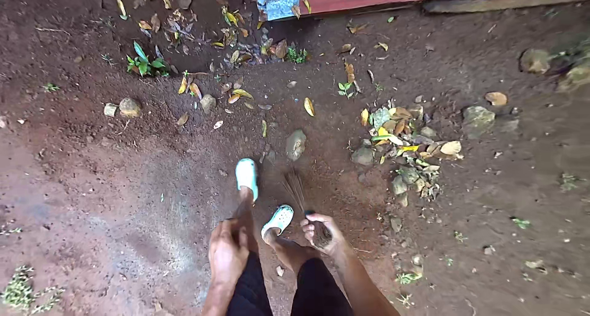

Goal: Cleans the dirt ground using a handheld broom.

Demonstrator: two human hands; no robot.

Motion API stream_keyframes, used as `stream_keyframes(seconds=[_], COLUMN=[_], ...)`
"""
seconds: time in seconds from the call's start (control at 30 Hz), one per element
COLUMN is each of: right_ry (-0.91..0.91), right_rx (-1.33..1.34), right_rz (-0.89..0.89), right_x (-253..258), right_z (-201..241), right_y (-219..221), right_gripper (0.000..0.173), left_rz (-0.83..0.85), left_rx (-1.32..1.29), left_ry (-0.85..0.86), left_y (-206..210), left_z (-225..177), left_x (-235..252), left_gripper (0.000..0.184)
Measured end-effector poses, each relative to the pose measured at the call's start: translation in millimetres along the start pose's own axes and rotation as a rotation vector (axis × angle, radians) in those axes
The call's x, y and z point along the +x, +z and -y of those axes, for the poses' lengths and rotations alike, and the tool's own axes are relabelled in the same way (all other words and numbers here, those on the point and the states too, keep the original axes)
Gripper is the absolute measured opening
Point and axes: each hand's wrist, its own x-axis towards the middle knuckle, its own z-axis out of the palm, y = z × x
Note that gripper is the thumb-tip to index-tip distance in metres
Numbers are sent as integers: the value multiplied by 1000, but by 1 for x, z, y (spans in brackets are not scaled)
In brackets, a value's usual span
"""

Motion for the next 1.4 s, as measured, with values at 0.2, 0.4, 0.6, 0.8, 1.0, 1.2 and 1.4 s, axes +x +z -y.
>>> stream_keyframes(seconds=[0.2, 0.4, 0.6, 0.8, 1.0, 1.2, 1.4], right_ry=[-254, -240, -343, -384, -321, -346, -299], right_rx=[394, 33, -187, -178, -494, 64, 31], right_rz=[37, 350, -306, -176, 111, -379, 225], right_x=[177, 237, 187, 399, 322, 304, 445], right_z=[23, 52, 32, 121, 103, -11, 78], right_y=[154, 304, 344, 478, 505, 452, 563], right_gripper=[10, 12, 9, 23, 14, 20, 46], left_rz=[53, 52, 130, 149, 129, 114, 196], left_rx=[314, 116, 43, -51, -129, -131, -194], left_ry=[30, -7, -62, -125, -117, -148, -207], left_y=[18, -26, -65, -92, -95, -99, -104], left_z=[70, 98, 111, 141, 147, 148, 160], left_x=[44, 99, 135, 166, 170, 172, 175], left_gripper=[36, 38, 36, 36, 38, 35, 35])
